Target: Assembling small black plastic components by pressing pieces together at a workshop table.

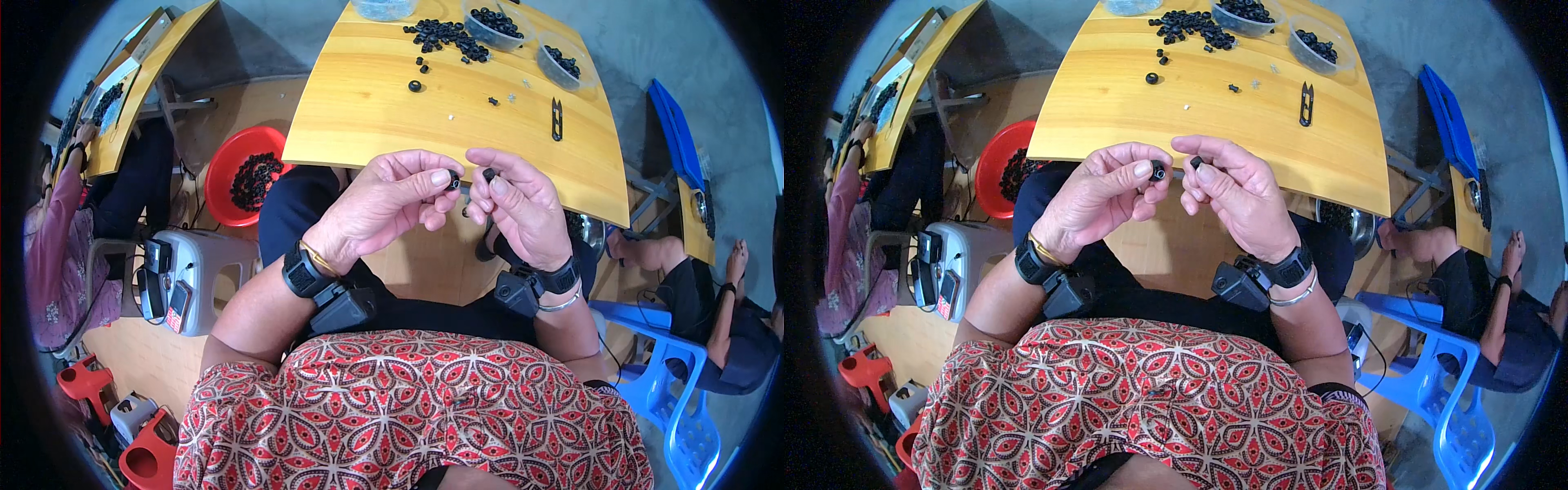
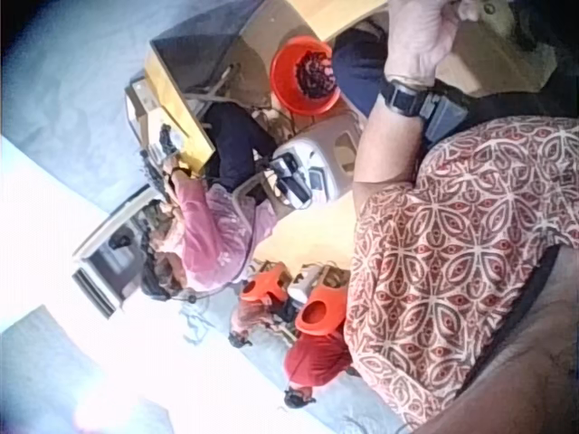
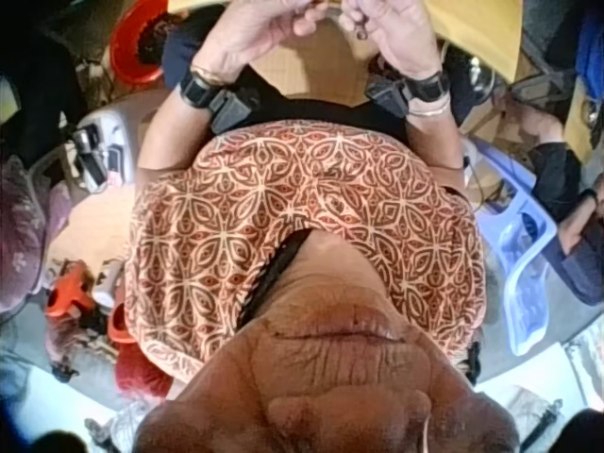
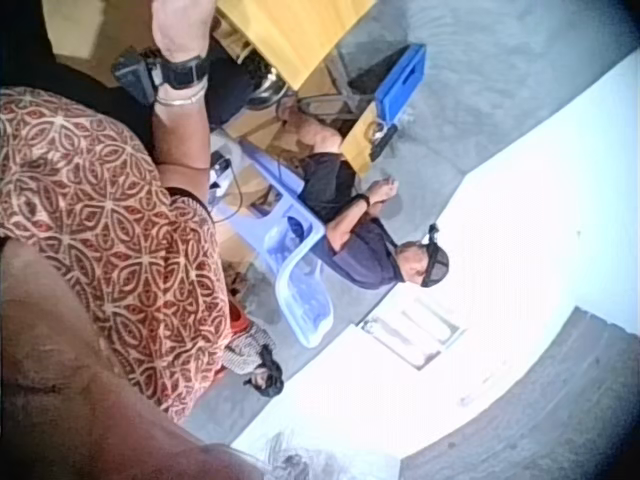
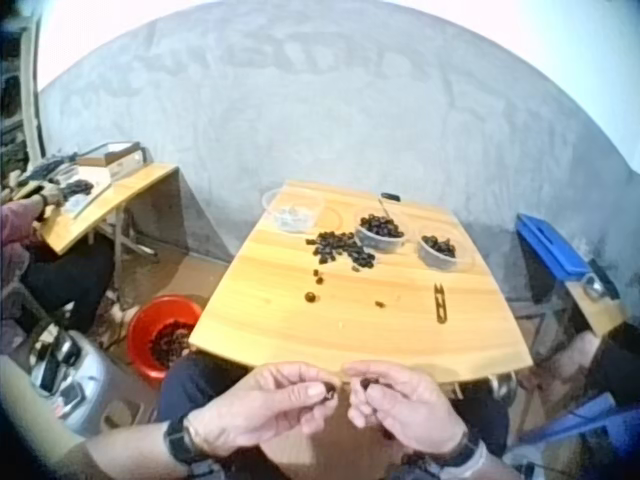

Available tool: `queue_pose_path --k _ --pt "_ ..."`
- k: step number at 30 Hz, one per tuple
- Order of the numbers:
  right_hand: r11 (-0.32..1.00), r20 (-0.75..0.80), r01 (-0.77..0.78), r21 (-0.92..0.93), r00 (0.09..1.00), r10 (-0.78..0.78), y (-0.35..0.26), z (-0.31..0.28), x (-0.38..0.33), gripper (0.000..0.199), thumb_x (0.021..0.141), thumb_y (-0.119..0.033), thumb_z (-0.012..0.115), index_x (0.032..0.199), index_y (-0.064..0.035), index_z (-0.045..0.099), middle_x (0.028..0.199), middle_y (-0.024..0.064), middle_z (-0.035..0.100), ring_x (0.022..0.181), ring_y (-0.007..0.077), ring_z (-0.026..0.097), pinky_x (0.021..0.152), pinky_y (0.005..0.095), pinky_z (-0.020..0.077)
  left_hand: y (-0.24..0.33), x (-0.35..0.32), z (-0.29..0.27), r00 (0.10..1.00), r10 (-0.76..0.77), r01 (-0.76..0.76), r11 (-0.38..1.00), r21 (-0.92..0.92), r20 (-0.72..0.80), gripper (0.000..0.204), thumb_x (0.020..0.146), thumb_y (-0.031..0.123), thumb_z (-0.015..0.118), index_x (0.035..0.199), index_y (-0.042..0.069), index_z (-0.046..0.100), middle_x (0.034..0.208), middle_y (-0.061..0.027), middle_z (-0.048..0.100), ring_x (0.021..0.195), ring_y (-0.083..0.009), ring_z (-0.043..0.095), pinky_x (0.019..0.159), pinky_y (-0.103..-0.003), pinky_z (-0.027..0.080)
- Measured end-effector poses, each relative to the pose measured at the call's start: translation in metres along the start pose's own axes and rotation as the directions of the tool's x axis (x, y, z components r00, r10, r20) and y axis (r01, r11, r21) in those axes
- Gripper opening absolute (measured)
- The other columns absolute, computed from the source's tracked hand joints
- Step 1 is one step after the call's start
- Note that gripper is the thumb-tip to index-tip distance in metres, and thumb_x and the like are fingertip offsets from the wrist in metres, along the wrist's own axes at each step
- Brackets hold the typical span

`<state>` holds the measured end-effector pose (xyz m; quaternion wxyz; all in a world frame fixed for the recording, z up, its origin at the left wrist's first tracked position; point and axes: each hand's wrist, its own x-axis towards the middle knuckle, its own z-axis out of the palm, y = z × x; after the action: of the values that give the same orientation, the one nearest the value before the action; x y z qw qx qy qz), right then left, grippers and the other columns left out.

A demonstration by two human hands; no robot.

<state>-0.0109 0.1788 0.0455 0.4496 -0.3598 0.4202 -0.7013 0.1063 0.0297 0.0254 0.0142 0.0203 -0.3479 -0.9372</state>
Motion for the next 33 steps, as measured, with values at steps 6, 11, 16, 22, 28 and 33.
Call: queue_pose_path --k 6,11,16,22,28,33 --pt "0.995 -0.082 0.055 -0.08 0.995 -0.062 0.003 0.004 0.001 0.027 0.083 -0.003 0.05 0.108 0.0029 0.04 0.076 0.0059 0.05 0.065 0.0101 0.048 0.059 0.0244 0.0454 0.001 0.0 -0.003 1.0 0.017 -0.017 1.0 0.007 0.02 0.023 0.083 0.017 0.054 0.1 0.001 0.055 0.079 -0.0056 0.056 0.068 -0.0098 0.051 0.052 -0.02 0.042" --pt "0.936 -0.093 0.087 -0.341 0.988 -0.126 0.0 0.009 0.0 0.02 0.082 -0.001 0.051 0.101 0.0037 0.046 0.077 0.006 0.053 0.062 0.0101 0.052 0.059 0.0218 0.0447 0.001 0.001 -0.005 0.999 0.037 -0.037 0.999 -0.006 0.013 0.023 0.082 0.017 0.055 0.099 0.002 0.055 0.078 -0.0052 0.057 0.067 -0.0101 0.052 0.052 -0.02 0.042" --pt "0.881 -0.1 0.138 -0.453 0.974 -0.204 0.002 0.013 0.0 0.014 0.082 -0.001 0.051 0.096 0.0034 0.051 0.077 0.0051 0.054 0.063 0.0084 0.052 0.058 0.0195 0.0433 0.003 0.001 -0.001 1.0 0.026 -0.026 0.998 -0.051 0.007 0.02 0.082 0.012 0.054 0.098 -0.001 0.056 0.079 -0.0068 0.059 0.066 -0.0105 0.054 0.054 -0.021 0.046" --pt "0.761 -0.11 0.118 -0.638 0.964 -0.242 0.006 0.01 -0.002 0.017 0.08 0.0 0.052 0.097 0.0 0.052 0.076 0.0026 0.053 0.064 0.0062 0.049 0.058 0.0181 0.0411 0.0 0.001 0.0 0.999 0.047 -0.047 0.999 0.016 0.017 0.022 0.082 0.01 0.054 0.102 0.001 0.055 0.081 -0.0076 0.06 0.069 -0.0102 0.056 0.054 -0.021 0.045" --pt "0.666 -0.092 0.203 -0.718 0.921 -0.38 0.014 0.012 0.003 0.017 0.076 0.002 0.055 0.093 -0.0008 0.055 0.077 0.0031 0.051 0.065 0.0072 0.048 0.057 0.0188 0.0401 -0.003 0.001 -0.001 0.998 0.07 -0.068 0.989 0.134 -0.009 0.021 0.082 0.009 0.053 0.102 0.0 0.056 0.079 -0.0084 0.06 0.066 -0.0103 0.056 0.051 -0.022 0.046" --pt "0.602 -0.042 0.196 -0.774 0.933 -0.357 0.008 0.012 0.005 0.019 0.075 0.004 0.056 0.093 -0.001 0.057 0.077 0.0046 0.051 0.063 0.01 0.048 0.059 0.0197 0.0405 -0.005 0.0 -0.002 0.997 0.081 -0.079 0.985 0.152 -0.006 0.021 0.082 0.009 0.053 0.101 0.0 0.057 0.078 -0.0085 0.06 0.064 -0.0103 0.056 0.051 -0.022 0.046"
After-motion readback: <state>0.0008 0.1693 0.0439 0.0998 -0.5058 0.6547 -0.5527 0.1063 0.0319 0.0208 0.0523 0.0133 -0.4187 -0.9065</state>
